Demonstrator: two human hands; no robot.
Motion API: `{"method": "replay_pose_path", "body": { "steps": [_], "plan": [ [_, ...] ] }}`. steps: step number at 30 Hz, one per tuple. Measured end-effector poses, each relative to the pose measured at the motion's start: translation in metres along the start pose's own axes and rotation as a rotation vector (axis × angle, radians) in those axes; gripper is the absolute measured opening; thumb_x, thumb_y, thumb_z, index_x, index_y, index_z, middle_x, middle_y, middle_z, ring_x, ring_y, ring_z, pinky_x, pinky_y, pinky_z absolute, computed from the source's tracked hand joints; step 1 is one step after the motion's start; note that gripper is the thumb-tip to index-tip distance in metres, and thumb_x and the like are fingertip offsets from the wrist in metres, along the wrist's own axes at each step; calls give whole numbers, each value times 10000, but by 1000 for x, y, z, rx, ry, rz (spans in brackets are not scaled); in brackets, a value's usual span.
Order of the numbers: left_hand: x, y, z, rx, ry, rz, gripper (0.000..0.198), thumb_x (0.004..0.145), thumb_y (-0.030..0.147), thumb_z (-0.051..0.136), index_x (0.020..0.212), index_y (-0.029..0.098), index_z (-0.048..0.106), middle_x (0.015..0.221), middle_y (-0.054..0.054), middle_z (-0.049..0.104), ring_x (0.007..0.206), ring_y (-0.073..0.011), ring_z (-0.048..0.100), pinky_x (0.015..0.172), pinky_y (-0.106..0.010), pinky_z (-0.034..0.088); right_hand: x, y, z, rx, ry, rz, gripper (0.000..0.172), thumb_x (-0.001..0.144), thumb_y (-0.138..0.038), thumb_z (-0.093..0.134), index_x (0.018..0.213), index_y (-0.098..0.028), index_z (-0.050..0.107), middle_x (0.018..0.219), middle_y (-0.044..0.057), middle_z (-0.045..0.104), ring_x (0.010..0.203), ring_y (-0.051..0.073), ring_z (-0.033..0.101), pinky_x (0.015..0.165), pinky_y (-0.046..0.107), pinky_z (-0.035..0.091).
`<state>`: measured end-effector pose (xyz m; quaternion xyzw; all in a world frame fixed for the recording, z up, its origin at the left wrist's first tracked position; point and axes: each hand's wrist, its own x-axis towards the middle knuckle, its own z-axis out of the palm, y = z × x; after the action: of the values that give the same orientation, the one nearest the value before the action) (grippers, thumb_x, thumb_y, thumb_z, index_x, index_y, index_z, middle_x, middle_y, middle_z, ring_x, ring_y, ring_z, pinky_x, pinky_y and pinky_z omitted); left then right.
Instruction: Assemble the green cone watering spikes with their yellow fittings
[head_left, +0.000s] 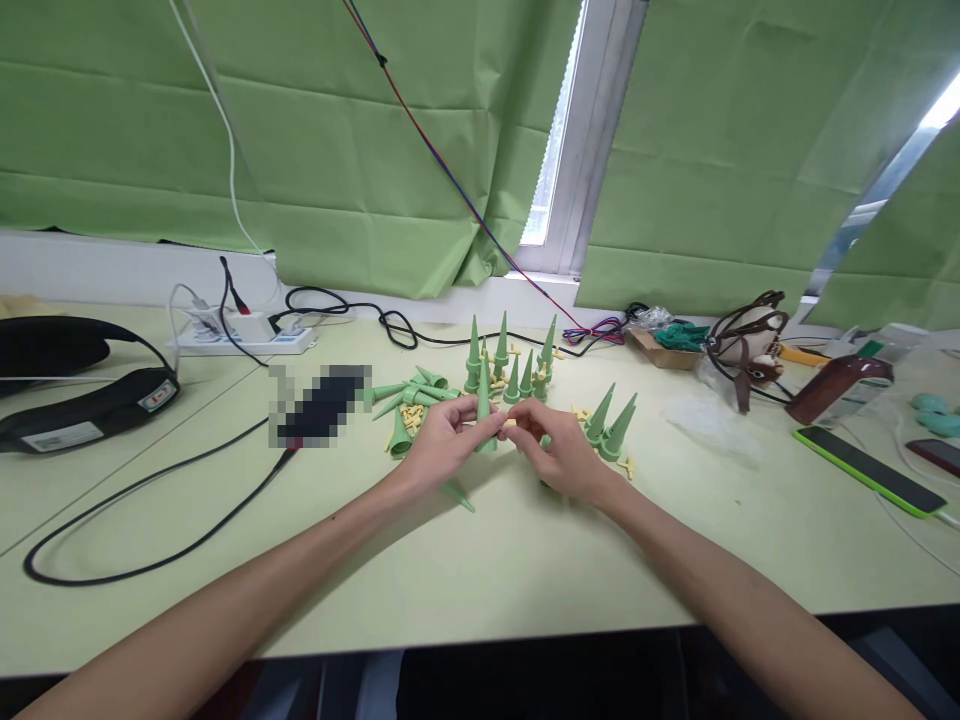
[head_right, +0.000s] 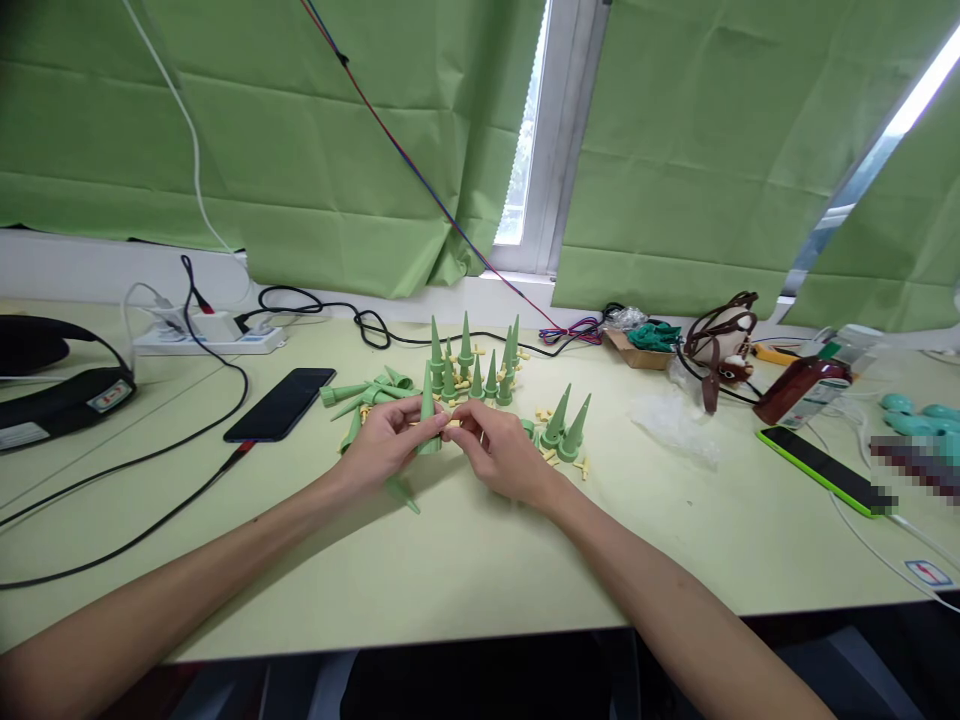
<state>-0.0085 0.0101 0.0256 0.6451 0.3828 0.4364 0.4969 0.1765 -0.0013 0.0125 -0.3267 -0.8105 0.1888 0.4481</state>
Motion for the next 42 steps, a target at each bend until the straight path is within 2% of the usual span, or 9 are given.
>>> {"method": "replay_pose_path", "body": {
  "steps": [8,17,19,23,25,33,42],
  "plan": [
    [0,-1,-1,31,-20,22,288,845,437,670,836,149,691,801,-38,713,536,-78,540,419,-192,324,1,1,-1,-24,-18,-14,193,990,-259,467,860,-192,592,678,-23,560,567,103,446,585,229,366],
    [0,-3,-1,34,-26,39,295,832,445,676,870,154,697,813,-49,720,671,-136,629,499,-202,420,2,8,1,-86,-23,-22,315,1011,-317,427,779,-195,603,644,-17,567,563,107,486,596,229,374],
    [0,-2,-1,34,-17,29,296,828,446,680,854,152,689,804,-51,719,666,-137,629,500,-204,422,2,5,0,-88,-13,-13,299,1010,-312,432,796,-196,605,650,-17,575,565,106,484,598,233,376],
    [1,1,-1,26,9,26,296,831,449,678,830,153,675,789,-50,713,685,-141,636,526,-207,438,2,0,0,-51,26,-2,121,983,-281,489,983,-201,580,709,-12,626,575,112,489,567,235,384],
    [1,1,-1,23,14,42,291,831,445,679,824,154,673,784,-47,708,704,-143,640,553,-210,451,1,0,0,-29,29,-7,100,973,-268,498,1020,-202,557,743,1,648,599,121,512,558,237,394],
    [-1,3,-1,49,17,18,277,835,428,679,816,151,668,783,-42,710,616,-109,600,489,-200,398,0,2,-1,-12,1,10,114,987,-269,465,949,-205,552,704,-11,594,578,115,485,570,239,393],
    [0,-1,0,39,-4,32,314,825,463,679,853,150,678,783,-48,723,669,-149,647,575,-232,466,1,2,-2,-63,-20,1,218,995,-256,433,834,-198,568,653,-26,520,551,110,416,593,241,364]
  ]
}}
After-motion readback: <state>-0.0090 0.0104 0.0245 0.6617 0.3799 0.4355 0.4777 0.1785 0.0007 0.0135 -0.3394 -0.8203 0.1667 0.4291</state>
